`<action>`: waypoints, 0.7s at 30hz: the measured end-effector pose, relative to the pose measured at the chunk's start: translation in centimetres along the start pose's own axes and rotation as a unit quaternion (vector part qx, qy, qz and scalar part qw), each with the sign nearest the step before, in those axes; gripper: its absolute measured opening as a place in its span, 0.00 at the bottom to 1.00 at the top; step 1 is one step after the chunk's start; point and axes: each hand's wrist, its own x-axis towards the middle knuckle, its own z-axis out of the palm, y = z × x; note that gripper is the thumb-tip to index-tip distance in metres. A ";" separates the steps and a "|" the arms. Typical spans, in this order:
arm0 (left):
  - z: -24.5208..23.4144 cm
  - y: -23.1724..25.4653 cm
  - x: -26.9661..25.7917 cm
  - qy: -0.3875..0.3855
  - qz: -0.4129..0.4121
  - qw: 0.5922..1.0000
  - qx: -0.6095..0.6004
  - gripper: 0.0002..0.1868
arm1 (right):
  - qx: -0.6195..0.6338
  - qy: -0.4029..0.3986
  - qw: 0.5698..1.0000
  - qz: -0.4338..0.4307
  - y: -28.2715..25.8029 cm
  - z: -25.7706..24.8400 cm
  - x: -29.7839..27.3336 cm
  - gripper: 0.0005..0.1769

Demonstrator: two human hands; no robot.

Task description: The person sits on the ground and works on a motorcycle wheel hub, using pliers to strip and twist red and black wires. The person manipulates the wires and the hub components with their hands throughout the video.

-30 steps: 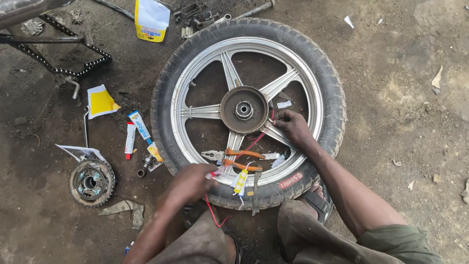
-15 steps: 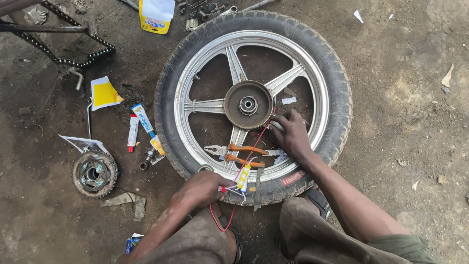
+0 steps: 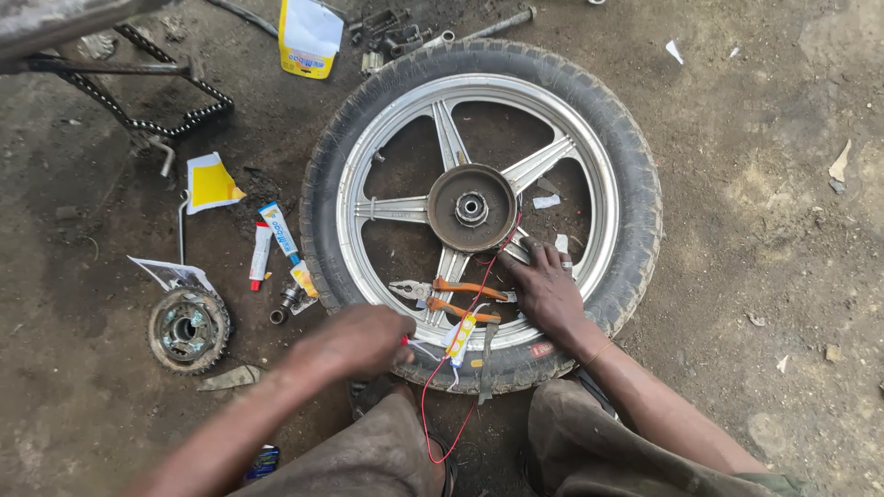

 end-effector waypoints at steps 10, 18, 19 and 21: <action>-9.3 4.5 1.0 0.128 0.116 0.980 0.094 0.15 | 0.006 0.000 1.000 0.017 1.4 2.5 0.6 0.18; -1.8 8.2 13.0 0.248 0.058 0.960 -0.112 0.17 | 0.068 0.041 0.995 0.058 1.6 2.7 0.7 0.10; 0.1 8.3 13.9 0.256 0.049 0.924 -0.280 0.16 | 0.107 0.080 0.990 0.042 1.7 2.8 0.5 0.08; 2.3 9.1 14.8 0.256 0.041 0.860 -0.440 0.15 | 0.137 0.123 0.983 0.027 2.3 1.7 0.8 0.08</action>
